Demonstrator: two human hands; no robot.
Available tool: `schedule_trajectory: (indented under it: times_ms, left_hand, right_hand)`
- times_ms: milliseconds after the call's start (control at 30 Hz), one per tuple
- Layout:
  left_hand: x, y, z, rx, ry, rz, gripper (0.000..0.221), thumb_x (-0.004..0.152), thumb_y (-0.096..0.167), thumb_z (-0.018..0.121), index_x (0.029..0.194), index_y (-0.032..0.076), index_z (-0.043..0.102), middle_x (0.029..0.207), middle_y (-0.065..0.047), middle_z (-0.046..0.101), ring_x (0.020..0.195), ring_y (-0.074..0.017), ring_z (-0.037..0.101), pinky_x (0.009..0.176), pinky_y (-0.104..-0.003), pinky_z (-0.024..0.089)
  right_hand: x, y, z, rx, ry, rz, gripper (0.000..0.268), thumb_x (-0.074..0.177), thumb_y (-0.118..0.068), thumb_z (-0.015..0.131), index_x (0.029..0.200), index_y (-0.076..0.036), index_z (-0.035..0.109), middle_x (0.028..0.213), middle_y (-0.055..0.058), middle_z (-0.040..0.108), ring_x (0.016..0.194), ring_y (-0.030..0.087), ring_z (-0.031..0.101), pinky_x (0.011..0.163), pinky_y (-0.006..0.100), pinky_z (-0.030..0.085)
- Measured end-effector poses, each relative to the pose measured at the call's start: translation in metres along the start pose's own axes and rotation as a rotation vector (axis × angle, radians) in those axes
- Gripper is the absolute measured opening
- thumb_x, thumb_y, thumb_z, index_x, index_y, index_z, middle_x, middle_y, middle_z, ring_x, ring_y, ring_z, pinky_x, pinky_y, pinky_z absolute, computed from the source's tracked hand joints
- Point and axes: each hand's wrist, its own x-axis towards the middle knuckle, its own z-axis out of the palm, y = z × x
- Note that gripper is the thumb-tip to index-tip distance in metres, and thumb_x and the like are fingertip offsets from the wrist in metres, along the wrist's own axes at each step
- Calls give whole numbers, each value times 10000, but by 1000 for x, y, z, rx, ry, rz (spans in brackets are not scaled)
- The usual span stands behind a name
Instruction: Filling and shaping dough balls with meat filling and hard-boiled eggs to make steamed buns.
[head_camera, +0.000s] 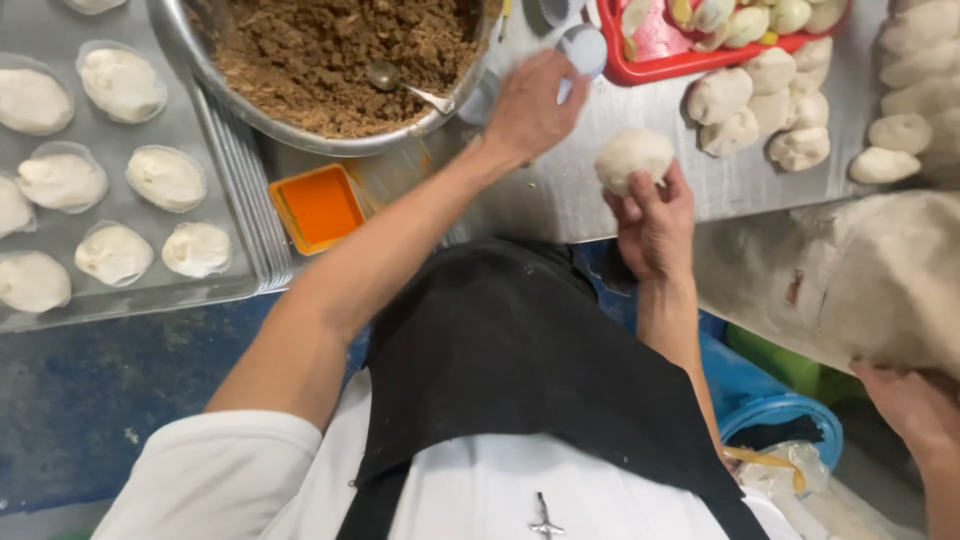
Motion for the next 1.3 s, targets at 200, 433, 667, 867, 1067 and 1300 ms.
schedule_trajectory:
  times_ms: [200,433,667,867,1067,1300]
  left_hand:
    - [-8,-27,44,-1096,-96,-669,516,1017,392,544,955,-76,753,898,-195,728,836,-306,649,787,-435,512]
    - [-16,-30,29,-826,-106,-767,636,1008,491,396,1226,-40,669,1138,-195,755,1060,-281,697,978,-384,491]
    - [-27,-41,28,-1001,-169,-875,715,1035,534,358,1441,-37,500,1420,-206,598,1328,-292,560,1095,-388,427]
    - [-26,-32,17,-1184,-140,-954,786,977,611,305,1527,53,379,1559,-166,432,1447,-336,379,1157,-581,291]
    - [-25,-47,39,-1496,-266,-1004,906,991,683,243,1623,40,152,1701,-185,176,1555,-387,94,1172,-713,74]
    - [-30,-17,16,-1094,-260,-701,856,1036,672,168,1643,70,195,1715,-191,142,1595,-368,49,1267,-636,92]
  right_hand:
    - [8,-14,17,-316,133,-56,451,969,-58,755,1364,47,565,1222,135,686,1085,235,716,924,398,652]
    - [35,-2,26,-747,50,-236,524,955,-34,812,1405,32,551,1257,135,690,1120,201,707,912,339,642]
    - [81,44,37,-1391,-144,-752,556,921,27,796,1422,-27,561,1355,162,640,1218,266,666,990,390,602]
    - [114,55,32,-1181,-24,-482,473,962,-92,819,1381,-30,608,1189,101,736,1006,238,735,873,373,615]
    - [95,13,26,-101,-54,109,409,1031,-108,682,1405,-18,542,1254,99,681,1083,210,721,913,362,638]
    - [81,9,-3,51,30,112,407,1046,-164,678,1401,-21,539,1277,110,676,1097,220,722,924,359,637]
